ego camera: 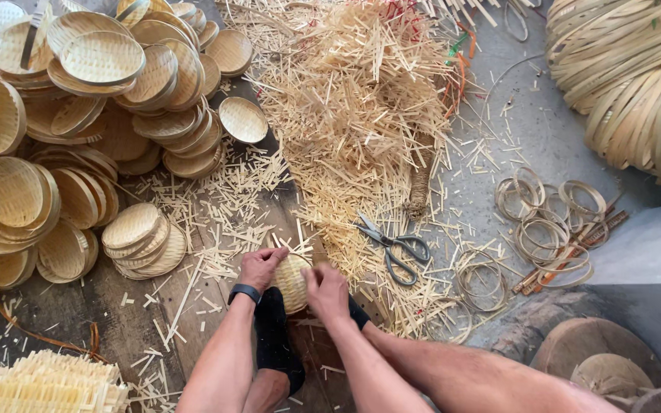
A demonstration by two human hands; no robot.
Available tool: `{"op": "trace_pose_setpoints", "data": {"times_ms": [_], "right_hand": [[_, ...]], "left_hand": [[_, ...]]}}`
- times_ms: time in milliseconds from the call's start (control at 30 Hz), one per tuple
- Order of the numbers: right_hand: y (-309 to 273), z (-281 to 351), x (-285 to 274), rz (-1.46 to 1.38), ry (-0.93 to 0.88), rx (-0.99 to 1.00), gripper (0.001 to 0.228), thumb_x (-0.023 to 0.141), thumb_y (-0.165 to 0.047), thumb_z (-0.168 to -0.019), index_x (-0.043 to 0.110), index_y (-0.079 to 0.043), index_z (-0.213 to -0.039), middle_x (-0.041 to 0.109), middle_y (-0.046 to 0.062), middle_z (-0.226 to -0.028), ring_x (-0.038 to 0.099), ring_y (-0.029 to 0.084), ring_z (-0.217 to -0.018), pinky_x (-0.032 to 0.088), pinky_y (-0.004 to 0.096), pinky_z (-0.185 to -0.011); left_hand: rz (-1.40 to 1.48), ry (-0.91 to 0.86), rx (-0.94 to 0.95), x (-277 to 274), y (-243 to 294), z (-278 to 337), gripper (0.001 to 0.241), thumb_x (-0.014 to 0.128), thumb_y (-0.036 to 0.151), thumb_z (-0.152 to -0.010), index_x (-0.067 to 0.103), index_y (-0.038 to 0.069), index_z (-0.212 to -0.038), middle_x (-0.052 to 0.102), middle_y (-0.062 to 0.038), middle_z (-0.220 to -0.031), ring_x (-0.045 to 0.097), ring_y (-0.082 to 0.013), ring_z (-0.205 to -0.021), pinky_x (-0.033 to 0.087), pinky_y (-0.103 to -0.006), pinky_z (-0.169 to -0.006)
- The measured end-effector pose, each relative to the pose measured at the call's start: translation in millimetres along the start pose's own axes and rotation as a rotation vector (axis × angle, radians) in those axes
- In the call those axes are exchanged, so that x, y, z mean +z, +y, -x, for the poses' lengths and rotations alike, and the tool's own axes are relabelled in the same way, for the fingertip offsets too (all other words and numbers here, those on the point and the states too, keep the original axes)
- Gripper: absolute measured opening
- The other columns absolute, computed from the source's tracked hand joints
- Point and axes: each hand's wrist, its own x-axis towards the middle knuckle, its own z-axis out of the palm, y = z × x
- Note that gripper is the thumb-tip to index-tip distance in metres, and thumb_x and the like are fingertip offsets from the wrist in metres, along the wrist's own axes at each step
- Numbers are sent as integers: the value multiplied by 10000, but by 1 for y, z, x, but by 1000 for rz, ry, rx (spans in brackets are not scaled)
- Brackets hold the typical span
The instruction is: The person trims bamboo components with shears, weaves bamboo strips into square grids, and assembles them into circular bamboo basket frames.
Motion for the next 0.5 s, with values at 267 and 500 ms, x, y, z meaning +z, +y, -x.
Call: {"op": "trace_pose_setpoints", "data": {"times_ms": [267,500], "right_hand": [[23,-60,24,-79,-110,236,251,836,-314,-814,819,-71,-874,786,97,-801,722,177,-724,572,349,-728],[-20,-101,-57,72,-345,17,215,700,-276,-933,796,-119,-1045,779,70,-914,715,162,-778,577,332,-757]], "left_hand": [[127,-41,-105,-2,0,-7,292,812,309,-838,828,57,-984,805,-47,-864,697,-120,-767,559,-284,-720],[-104,-218,185,-19,14,8,469,878,293,-767,747,95,-1171,760,-47,-1109,694,-140,-982,547,-285,-843]]}}
